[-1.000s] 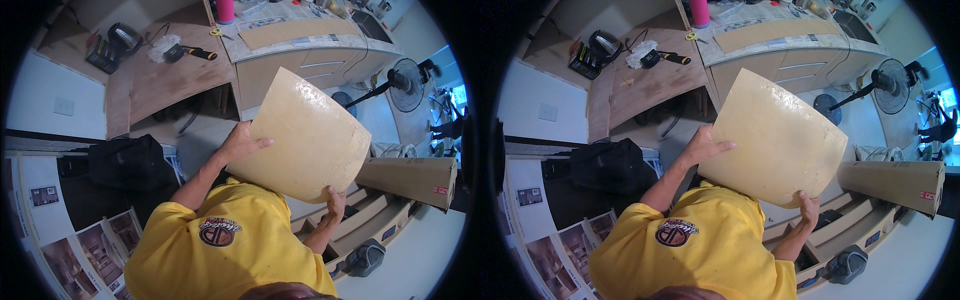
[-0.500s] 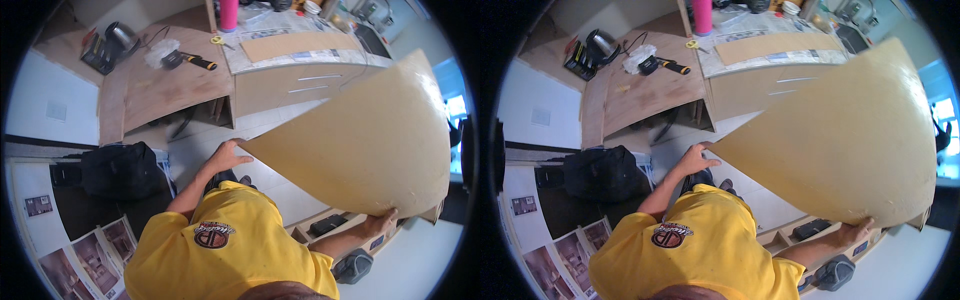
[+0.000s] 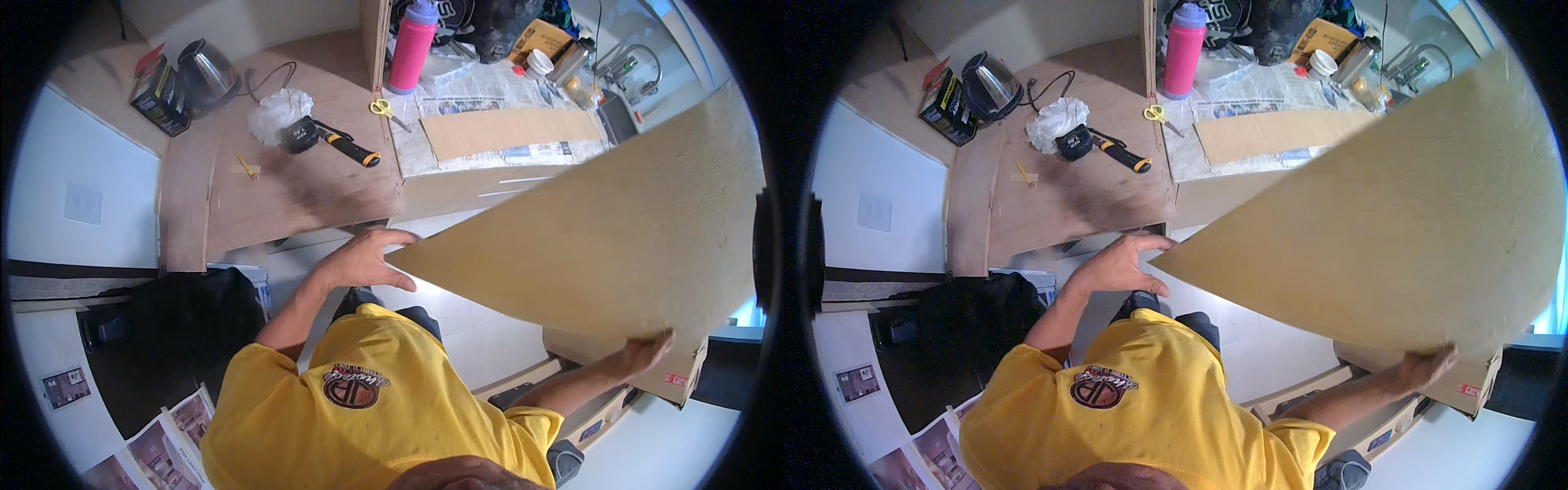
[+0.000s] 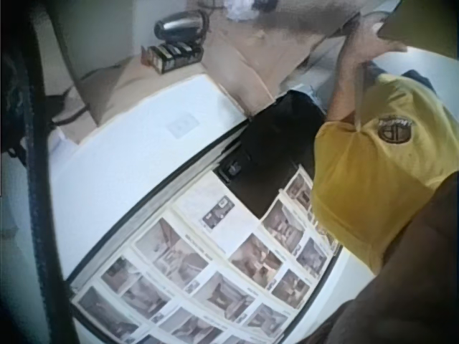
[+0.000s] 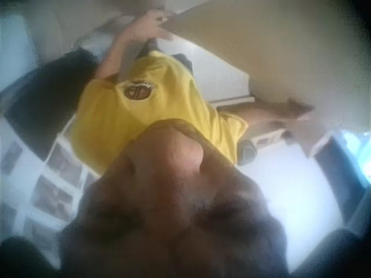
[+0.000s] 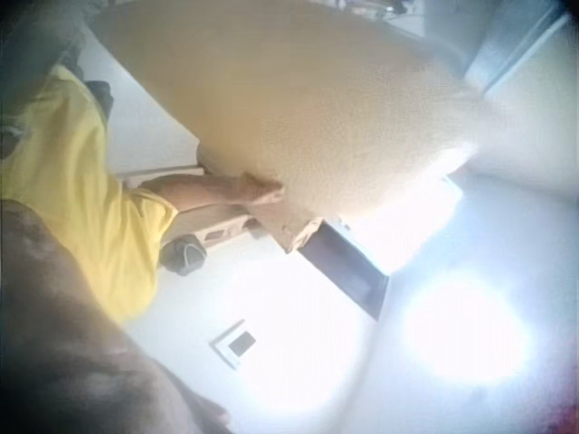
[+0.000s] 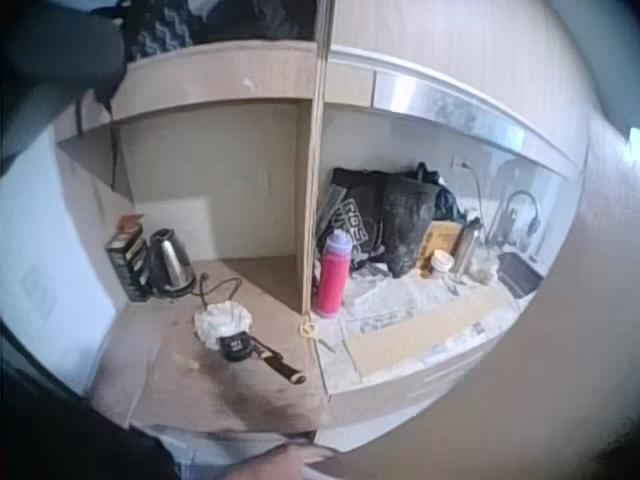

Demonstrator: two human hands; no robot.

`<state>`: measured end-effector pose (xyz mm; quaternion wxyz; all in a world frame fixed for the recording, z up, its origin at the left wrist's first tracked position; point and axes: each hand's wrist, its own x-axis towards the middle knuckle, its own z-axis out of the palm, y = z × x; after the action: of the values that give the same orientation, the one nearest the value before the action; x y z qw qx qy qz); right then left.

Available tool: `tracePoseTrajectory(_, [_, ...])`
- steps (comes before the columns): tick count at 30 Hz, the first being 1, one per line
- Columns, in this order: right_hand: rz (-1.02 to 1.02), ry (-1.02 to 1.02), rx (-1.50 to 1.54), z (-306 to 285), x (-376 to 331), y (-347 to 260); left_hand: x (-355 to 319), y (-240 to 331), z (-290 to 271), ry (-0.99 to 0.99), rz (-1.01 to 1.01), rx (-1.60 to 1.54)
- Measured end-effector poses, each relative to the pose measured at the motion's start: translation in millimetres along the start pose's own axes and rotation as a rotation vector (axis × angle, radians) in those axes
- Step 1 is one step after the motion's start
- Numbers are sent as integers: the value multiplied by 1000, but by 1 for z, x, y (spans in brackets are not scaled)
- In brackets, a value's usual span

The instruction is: The person measures and marks a wooden board, then uses a utility knife to cut along the marked line. They lift and position the board against a wall, measure again, and continue marking and cutting to fit the board into a cabinet space.

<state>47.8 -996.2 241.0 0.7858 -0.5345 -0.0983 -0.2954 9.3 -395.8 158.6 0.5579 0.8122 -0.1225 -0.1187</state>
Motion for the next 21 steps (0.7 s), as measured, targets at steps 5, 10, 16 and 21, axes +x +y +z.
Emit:
tracePoseTrajectory(5, [-45, -264, -399, 126, 78, 48, 34, 54, 8, 234, 436, -267])
tracePoseTrajectory(10, [-599, -277, -914, 294, 90, 40, 36, 103, 30, 579, 408, -360])
tracePoseTrajectory(16, [-381, -909, -547, 359, -40, 2, 71, 141, 98, 724, 682, -82])
tracePoseTrajectory(21, [-685, -579, -1043, 355, -58, -9, 92, 155, 140, 690, 784, 8])
